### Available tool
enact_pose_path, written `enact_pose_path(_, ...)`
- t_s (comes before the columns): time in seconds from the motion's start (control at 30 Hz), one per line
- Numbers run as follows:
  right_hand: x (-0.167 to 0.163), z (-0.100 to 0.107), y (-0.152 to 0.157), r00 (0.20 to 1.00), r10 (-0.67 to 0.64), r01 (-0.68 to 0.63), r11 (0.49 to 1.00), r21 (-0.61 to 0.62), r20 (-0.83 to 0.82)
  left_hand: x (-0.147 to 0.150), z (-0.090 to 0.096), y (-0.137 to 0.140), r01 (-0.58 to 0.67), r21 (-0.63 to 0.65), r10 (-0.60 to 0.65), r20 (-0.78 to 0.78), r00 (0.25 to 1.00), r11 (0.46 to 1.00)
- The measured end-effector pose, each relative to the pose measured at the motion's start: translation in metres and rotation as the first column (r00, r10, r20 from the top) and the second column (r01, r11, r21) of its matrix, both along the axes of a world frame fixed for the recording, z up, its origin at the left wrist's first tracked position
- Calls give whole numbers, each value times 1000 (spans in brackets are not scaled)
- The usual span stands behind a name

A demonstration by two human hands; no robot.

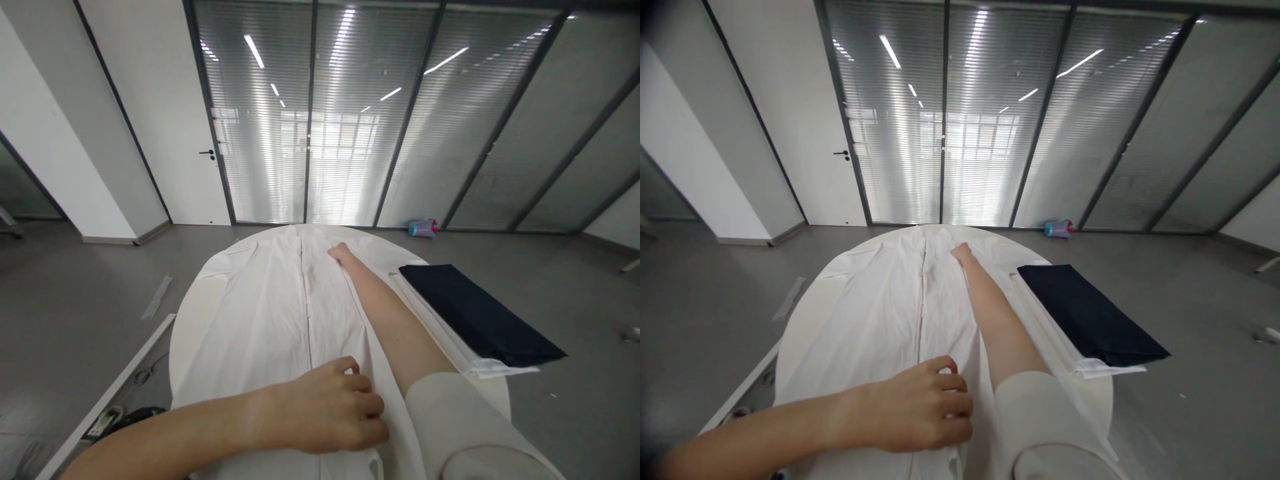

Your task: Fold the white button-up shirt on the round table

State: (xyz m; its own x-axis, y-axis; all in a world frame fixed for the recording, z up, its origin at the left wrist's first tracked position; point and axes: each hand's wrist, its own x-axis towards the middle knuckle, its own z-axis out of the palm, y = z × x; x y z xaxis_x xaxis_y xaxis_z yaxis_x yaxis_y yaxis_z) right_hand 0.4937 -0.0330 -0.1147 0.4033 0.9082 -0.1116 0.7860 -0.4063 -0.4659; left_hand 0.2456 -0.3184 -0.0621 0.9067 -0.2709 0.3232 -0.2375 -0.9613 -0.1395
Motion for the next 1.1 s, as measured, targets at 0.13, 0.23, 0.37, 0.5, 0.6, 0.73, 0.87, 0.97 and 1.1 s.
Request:
enact_pose_path(0.13, 2, -4, -1, 997, 42, -41, 999, -15, 70, 6, -16, -3, 42, -14, -41, 85, 996, 999)
enact_pose_path(0.23, -1, -3, -12, 986, 92, -89, 996, -22, 142, 16, -30, -10, 89, -15, -88, 85, 992, 996)
enact_pose_path(0.37, -14, 12, -34, 946, 157, -159, 987, -19, 283, 14, -31, -17, 152, -26, -151, 30, 988, 988)
enact_pose_path(0.5, -28, 41, -63, 865, 327, -325, 943, -72, 381, -22, -11, -10, 27, -160, -31, -18, 999, 987)
enact_pose_path(0.6, -35, 61, -108, 716, 624, -578, 782, -235, 314, -70, 0, -4, -208, -328, 165, -152, 974, 922)
enact_pose_path(0.73, -38, 71, -207, 397, 906, -829, 424, -365, 150, -136, -5, -7, -437, -483, 361, -247, 899, 759)
enact_pose_path(0.87, -38, 64, -308, 326, 930, -912, 356, -202, 169, -181, -27, -23, -554, -498, 517, -225, 826, 668)
enact_pose_path(0.97, -36, 52, -354, 379, 900, -913, 402, -71, 216, -196, -41, -34, -583, -472, 559, -208, 803, 661)
enact_pose_path(1.1, -33, 30, -387, 398, 877, -912, 410, 13, 270, -197, -51, -48, -603, -404, 561, -231, 795, 688)
